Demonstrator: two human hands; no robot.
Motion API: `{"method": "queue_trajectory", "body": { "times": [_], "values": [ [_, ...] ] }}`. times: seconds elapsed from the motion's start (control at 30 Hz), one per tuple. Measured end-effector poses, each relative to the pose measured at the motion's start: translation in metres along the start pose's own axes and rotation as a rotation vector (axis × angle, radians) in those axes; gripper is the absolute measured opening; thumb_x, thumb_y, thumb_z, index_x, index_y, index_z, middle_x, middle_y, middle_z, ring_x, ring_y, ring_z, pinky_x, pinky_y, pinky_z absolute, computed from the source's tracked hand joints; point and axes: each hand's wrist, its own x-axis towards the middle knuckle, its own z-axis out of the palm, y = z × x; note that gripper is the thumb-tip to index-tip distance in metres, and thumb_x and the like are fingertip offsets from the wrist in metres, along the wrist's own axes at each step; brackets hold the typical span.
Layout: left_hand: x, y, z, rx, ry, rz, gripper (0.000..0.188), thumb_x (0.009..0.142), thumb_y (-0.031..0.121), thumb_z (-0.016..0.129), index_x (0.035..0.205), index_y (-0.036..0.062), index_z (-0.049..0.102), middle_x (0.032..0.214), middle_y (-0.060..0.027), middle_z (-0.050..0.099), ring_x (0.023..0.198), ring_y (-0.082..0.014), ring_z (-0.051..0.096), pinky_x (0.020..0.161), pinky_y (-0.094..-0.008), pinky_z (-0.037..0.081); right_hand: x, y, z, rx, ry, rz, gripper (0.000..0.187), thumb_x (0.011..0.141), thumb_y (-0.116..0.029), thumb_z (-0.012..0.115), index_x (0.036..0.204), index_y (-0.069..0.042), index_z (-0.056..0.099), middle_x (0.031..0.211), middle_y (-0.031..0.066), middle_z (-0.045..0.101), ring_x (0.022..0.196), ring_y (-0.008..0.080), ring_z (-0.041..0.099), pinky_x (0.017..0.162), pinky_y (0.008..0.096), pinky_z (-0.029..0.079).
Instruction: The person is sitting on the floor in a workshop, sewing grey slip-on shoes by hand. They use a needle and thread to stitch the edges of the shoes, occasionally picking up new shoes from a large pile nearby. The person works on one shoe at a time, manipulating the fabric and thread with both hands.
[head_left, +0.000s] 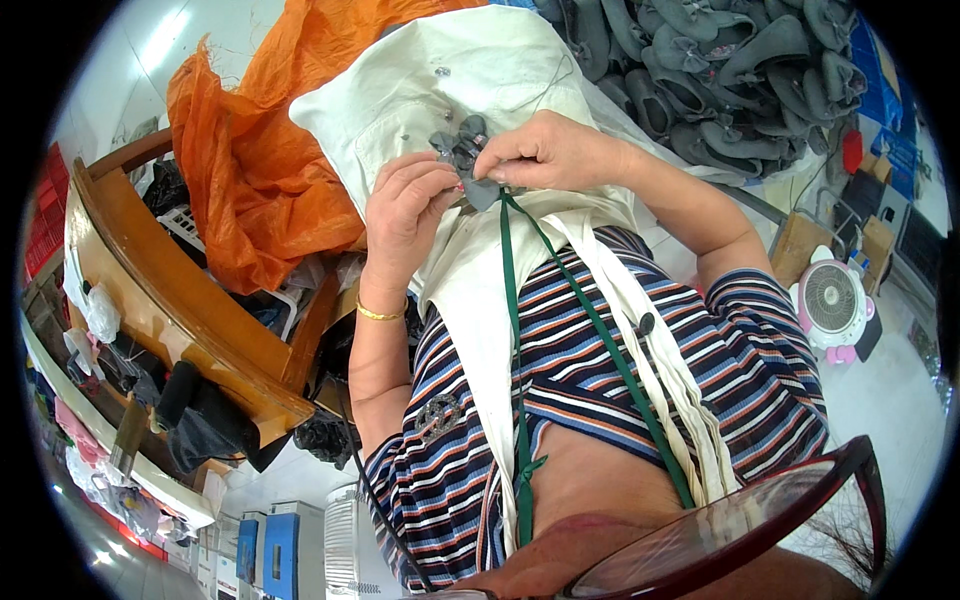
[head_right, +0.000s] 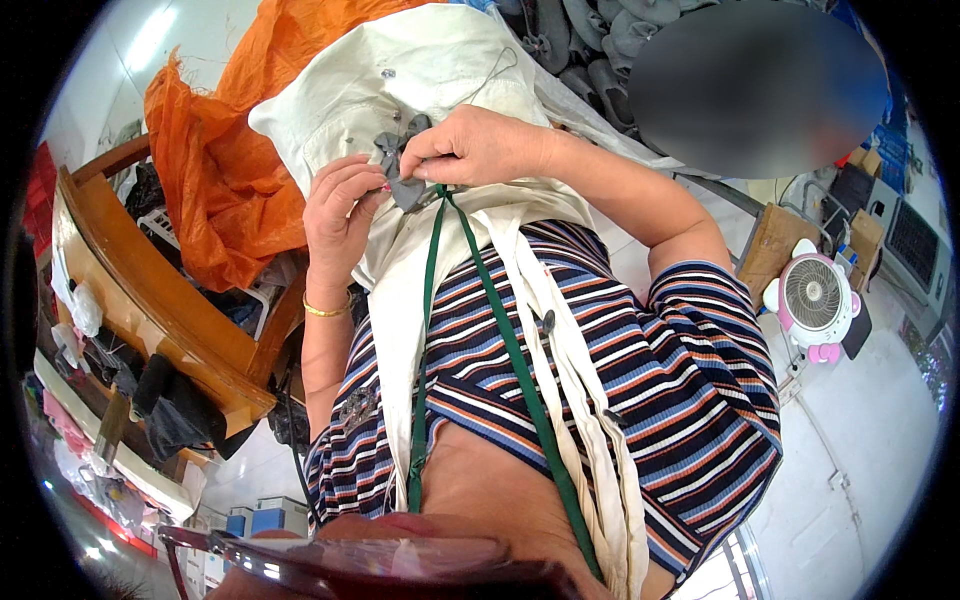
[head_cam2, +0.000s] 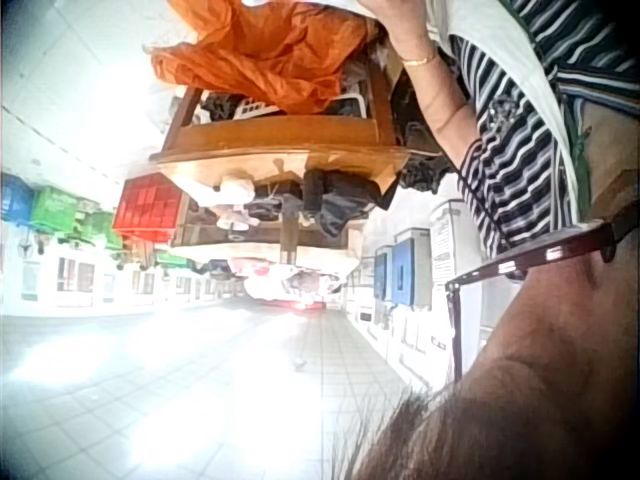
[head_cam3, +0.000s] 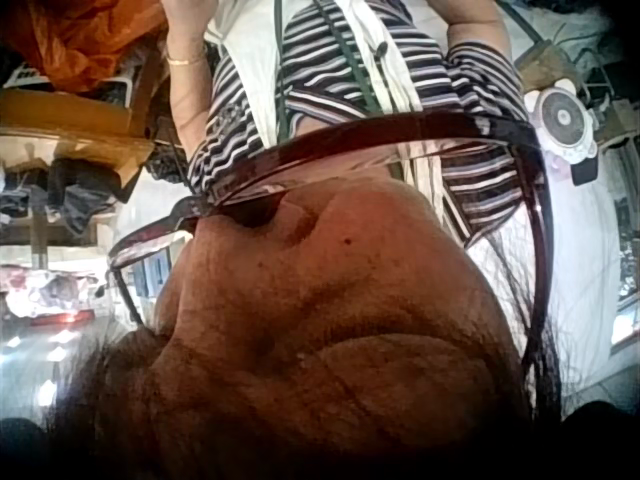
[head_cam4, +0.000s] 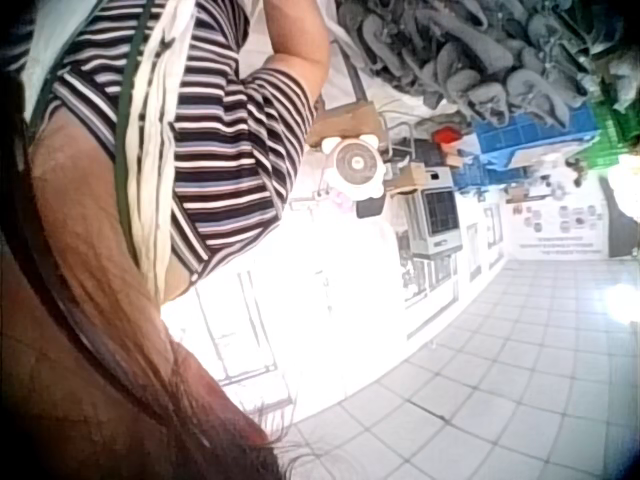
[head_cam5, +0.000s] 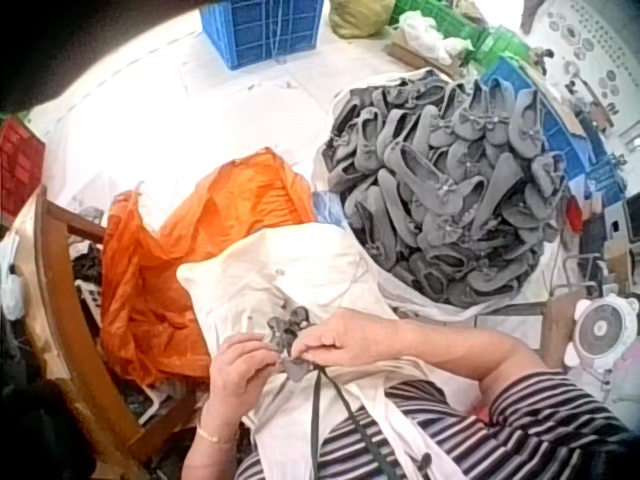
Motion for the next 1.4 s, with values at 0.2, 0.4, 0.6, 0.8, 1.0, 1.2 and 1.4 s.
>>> {"method": "queue_trajectory", "body": {
  "times": [0.2, 0.4, 0.6, 0.8, 1.0, 1.2, 1.4],
  "values": [
    [-0.01, -0.005, 0.004, -0.263, -0.043, -0.102, 0.02, 0.078, 0.0, 0.075, 0.095, 0.0048, 0.067, 0.099, -0.0075, 0.07, 0.1, -0.0281, 0.065, 0.087, -0.0369, 0.05, 0.004, 0.013, 0.008, 0.133, -0.015, -0.07, 0.015, 0.095, -0.011, 0.063, 0.107, -0.005, 0.07, 0.089, 0.0056, 0.072, 0.078, 0.014, 0.066, 0.072, 0.0267, 0.05],
    [-0.02, -0.004, 0.006, -0.419, -0.073, -0.191, 0.017, 0.081, -0.002, 0.073, 0.096, 0.0032, 0.067, 0.098, -0.0075, 0.068, 0.097, -0.0246, 0.064, 0.086, -0.0342, 0.049, 0.006, 0.017, 0.019, 0.178, 0.015, -0.129, 0.013, 0.095, -0.012, 0.064, 0.106, -0.006, 0.07, 0.088, 0.004, 0.072, 0.076, 0.0135, 0.065, 0.071, 0.027, 0.051],
    [-0.016, 0.007, 0.002, -0.385, -0.056, -0.263, 0.017, 0.078, 0.0, 0.074, 0.093, 0.0052, 0.069, 0.088, -0.0058, 0.067, 0.083, -0.0232, 0.062, 0.075, -0.0321, 0.049, 0.004, 0.006, 0.021, 0.17, 0.035, -0.116, 0.011, 0.096, -0.013, 0.065, 0.101, -0.004, 0.069, 0.077, 0.0012, 0.066, 0.065, 0.0079, 0.06, 0.06, 0.0229, 0.047],
    [-0.012, 0.007, 0.004, -0.334, -0.07, -0.252, 0.017, 0.078, 0.0, 0.075, 0.093, 0.005, 0.07, 0.086, -0.0067, 0.066, 0.078, -0.0226, 0.061, 0.07, -0.0319, 0.049, 0.004, 0.01, 0.022, 0.387, -0.054, 0.13, 0.019, 0.098, -0.018, 0.062, 0.111, -0.004, 0.062, 0.077, -0.0018, 0.062, 0.066, 0.0044, 0.056, 0.06, 0.0214, 0.045],
    [-0.013, 0.01, 0.007, -0.374, -0.096, -0.291, 0.016, 0.079, 0.001, 0.075, 0.093, 0.0046, 0.07, 0.085, -0.008, 0.066, 0.076, -0.0223, 0.062, 0.069, -0.0318, 0.049, 0.008, 0.017, 0.032, 0.341, -0.055, 0.115, 0.031, 0.099, -0.02, 0.058, 0.125, -0.003, 0.053, 0.077, -0.0024, 0.058, 0.069, 0.0041, 0.053, 0.061, 0.0218, 0.043],
    [-0.019, 0.003, 0.017, -0.342, -0.061, -0.413, 0.016, 0.081, 0.004, 0.074, 0.096, 0.0038, 0.07, 0.084, -0.0099, 0.066, 0.076, -0.0235, 0.062, 0.068, -0.0326, 0.05, 0.013, 0.011, 0.033, 0.337, 0.018, 0.174, 0.03, 0.097, -0.023, 0.06, 0.121, -0.005, 0.057, 0.074, 0.0025, 0.059, 0.07, 0.0118, 0.058, 0.064, 0.0282, 0.046],
    [-0.015, 0.004, 0.015, -0.197, -0.011, -0.467, 0.015, 0.083, 0.006, 0.073, 0.097, 0.0032, 0.07, 0.082, -0.0114, 0.066, 0.074, -0.0256, 0.063, 0.068, -0.0331, 0.05, 0.015, 0.003, 0.016, -0.284, 0.322, -0.216, 0.015, 0.085, -0.016, 0.07, 0.097, -0.006, 0.069, 0.083, 0.0072, 0.065, 0.076, 0.0248, 0.063, 0.065, 0.0321, 0.051]
  ]
}}
